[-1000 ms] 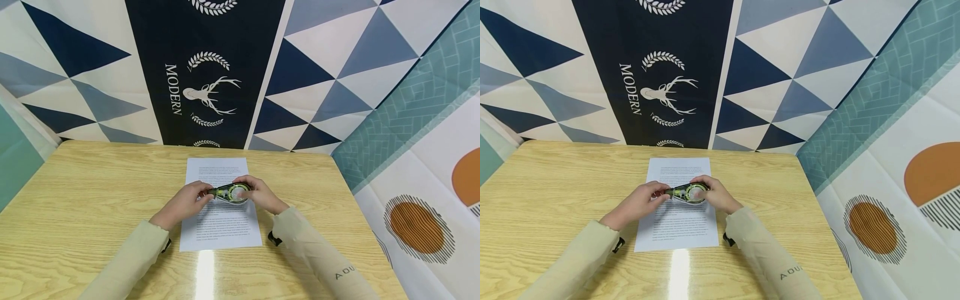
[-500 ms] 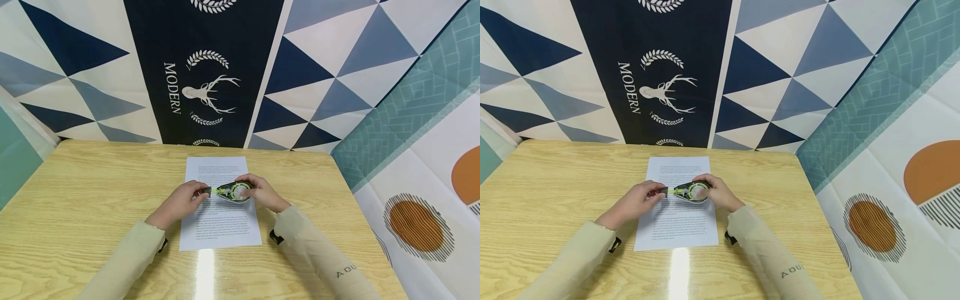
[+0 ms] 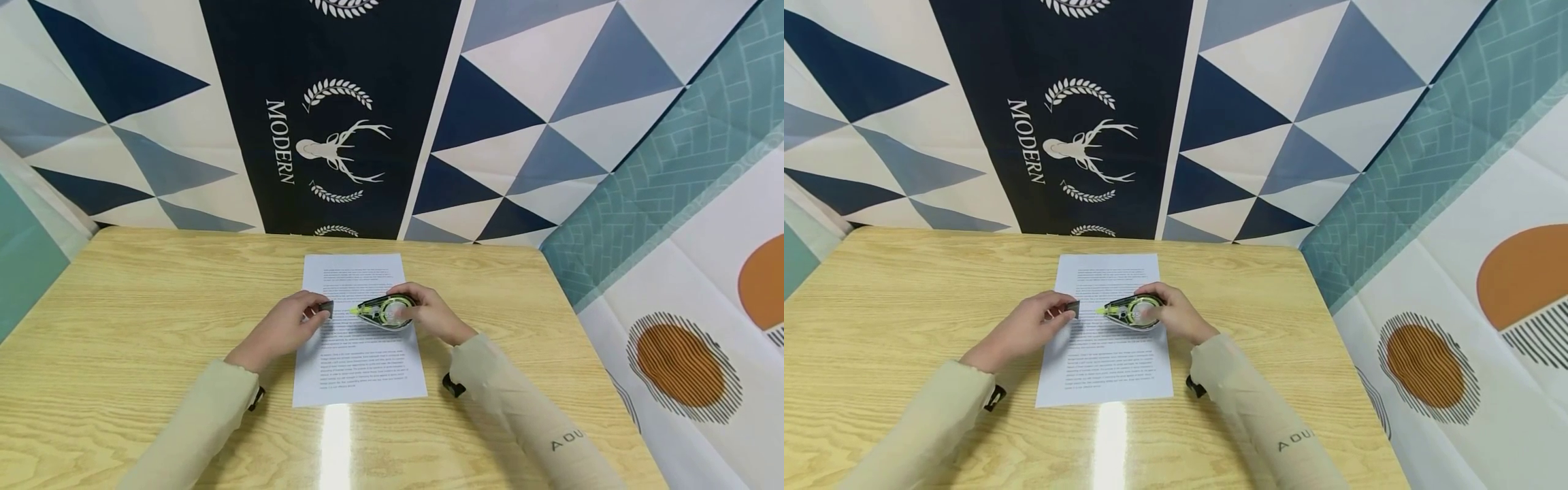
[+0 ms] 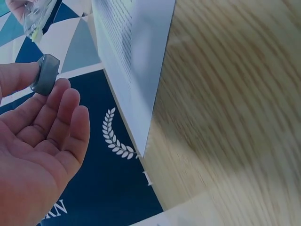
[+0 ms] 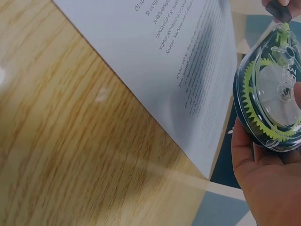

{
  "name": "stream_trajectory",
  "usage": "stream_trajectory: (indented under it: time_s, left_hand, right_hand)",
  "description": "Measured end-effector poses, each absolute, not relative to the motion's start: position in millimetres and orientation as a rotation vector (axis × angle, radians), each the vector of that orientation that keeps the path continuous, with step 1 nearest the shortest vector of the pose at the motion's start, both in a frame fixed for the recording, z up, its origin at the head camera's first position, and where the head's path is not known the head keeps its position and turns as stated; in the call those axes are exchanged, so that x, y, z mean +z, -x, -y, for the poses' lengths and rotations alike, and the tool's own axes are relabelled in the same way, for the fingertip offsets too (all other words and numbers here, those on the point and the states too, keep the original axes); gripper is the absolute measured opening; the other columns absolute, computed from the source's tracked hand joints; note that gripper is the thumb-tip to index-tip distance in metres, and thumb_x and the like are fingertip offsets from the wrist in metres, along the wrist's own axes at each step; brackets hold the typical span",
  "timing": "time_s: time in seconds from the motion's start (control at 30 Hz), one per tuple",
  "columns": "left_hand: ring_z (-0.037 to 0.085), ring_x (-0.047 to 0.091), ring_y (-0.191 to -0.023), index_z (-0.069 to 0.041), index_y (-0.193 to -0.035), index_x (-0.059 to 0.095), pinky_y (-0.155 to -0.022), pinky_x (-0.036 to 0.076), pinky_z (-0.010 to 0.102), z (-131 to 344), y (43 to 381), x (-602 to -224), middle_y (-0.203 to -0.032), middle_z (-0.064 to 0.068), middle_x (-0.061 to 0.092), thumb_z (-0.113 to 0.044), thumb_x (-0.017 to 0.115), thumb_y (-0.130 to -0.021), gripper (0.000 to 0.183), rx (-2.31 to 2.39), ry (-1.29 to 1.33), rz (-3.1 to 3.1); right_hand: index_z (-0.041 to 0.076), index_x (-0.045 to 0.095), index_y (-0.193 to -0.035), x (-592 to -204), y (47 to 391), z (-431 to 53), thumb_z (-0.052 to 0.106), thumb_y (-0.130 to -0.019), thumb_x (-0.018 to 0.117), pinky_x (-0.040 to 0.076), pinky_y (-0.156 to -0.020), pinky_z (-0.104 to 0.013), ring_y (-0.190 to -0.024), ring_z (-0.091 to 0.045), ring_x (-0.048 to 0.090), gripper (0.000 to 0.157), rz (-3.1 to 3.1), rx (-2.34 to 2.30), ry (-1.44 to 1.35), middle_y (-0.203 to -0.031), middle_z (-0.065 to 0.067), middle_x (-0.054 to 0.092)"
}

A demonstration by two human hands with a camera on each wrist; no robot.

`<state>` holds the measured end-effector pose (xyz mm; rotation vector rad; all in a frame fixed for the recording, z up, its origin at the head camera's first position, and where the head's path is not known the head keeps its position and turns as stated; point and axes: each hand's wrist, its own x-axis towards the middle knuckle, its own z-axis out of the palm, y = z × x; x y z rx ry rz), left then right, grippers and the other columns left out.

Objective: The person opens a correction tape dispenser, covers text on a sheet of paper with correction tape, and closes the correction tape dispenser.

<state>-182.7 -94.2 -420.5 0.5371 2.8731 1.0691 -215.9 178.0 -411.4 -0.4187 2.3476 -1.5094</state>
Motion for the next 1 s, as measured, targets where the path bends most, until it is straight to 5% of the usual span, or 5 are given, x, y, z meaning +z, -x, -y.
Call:
stream_trajectory:
  time_s: [1.0]
  left_hand:
    - [0.02, 0.053, -0.086, 0.003, -0.121, 0.056, -0.073, 0.045, 0.033, 158, 172, -429, -0.102, 0.012, 0.06, -0.022, 0.051, -0.096, 0.036, 1.082, -0.351, -2.863]
  right_hand:
    - [0.006, 0.056, -0.124, -413, 214, -188, 0.003, -0.084, 0.057, 0.042, -0.086, -0.025, -0.108, -0.022, 0.052, 0.04, -2.348, -1.493, 0.335, -0.127, -0.014, 0.055]
